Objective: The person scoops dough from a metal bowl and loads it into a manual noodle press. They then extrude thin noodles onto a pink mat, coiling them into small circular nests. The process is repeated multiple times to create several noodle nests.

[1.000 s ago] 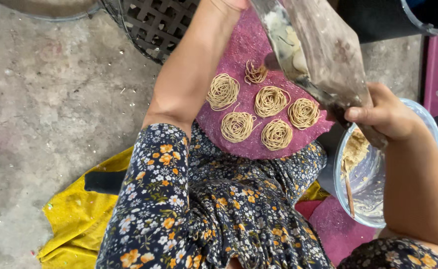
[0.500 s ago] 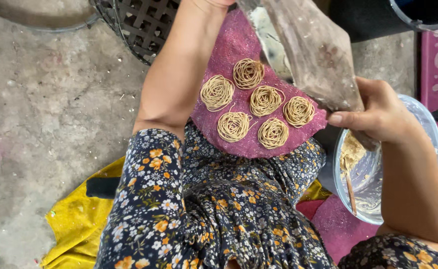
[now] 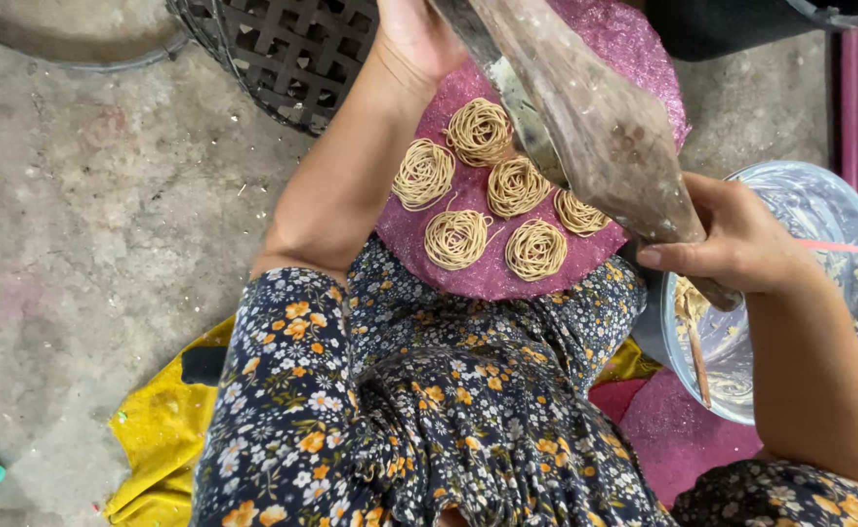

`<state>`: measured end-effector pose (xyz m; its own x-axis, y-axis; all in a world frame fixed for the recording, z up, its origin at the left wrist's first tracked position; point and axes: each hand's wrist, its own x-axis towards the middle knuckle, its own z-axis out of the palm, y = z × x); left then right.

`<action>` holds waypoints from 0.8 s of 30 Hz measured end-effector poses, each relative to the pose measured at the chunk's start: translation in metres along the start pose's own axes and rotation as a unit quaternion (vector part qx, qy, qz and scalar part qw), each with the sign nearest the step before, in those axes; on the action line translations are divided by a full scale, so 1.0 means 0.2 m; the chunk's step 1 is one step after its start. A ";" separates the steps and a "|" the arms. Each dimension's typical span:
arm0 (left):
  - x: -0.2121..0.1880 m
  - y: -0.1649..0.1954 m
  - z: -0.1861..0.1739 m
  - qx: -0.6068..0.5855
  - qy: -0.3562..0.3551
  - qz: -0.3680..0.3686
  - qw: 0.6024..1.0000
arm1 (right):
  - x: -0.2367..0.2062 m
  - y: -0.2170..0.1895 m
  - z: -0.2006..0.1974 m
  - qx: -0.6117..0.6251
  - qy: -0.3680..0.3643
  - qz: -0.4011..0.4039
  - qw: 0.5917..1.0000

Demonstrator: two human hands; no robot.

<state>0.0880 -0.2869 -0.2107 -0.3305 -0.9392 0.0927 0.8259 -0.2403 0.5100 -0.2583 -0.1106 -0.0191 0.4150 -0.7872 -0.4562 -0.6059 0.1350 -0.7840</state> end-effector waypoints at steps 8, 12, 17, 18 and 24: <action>-0.15 -0.21 0.21 0.524 0.055 -0.211 0.823 | 0.04 0.02 0.02 0.010 0.015 -0.054 0.998; -0.21 -0.15 0.28 0.597 0.032 -0.252 0.761 | 0.04 0.04 0.01 0.036 0.046 -0.070 0.996; -0.26 -0.07 0.39 0.721 -0.032 -0.209 0.660 | 0.04 0.04 0.00 0.082 0.092 -0.093 0.988; -0.28 -0.05 0.40 0.754 -0.045 -0.198 0.625 | 0.04 0.03 0.00 0.115 0.099 -0.073 0.986; -0.30 0.09 0.31 0.859 -0.146 0.087 0.483 | 0.04 -0.05 0.01 0.185 0.098 -0.040 0.977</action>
<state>0.0942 -0.2189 -0.1534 -0.5810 -0.7742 0.2512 -0.6623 0.6291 0.4069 -0.2477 -0.1178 -0.0162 0.2916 -0.8990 -0.3268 -0.2745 0.2486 -0.9289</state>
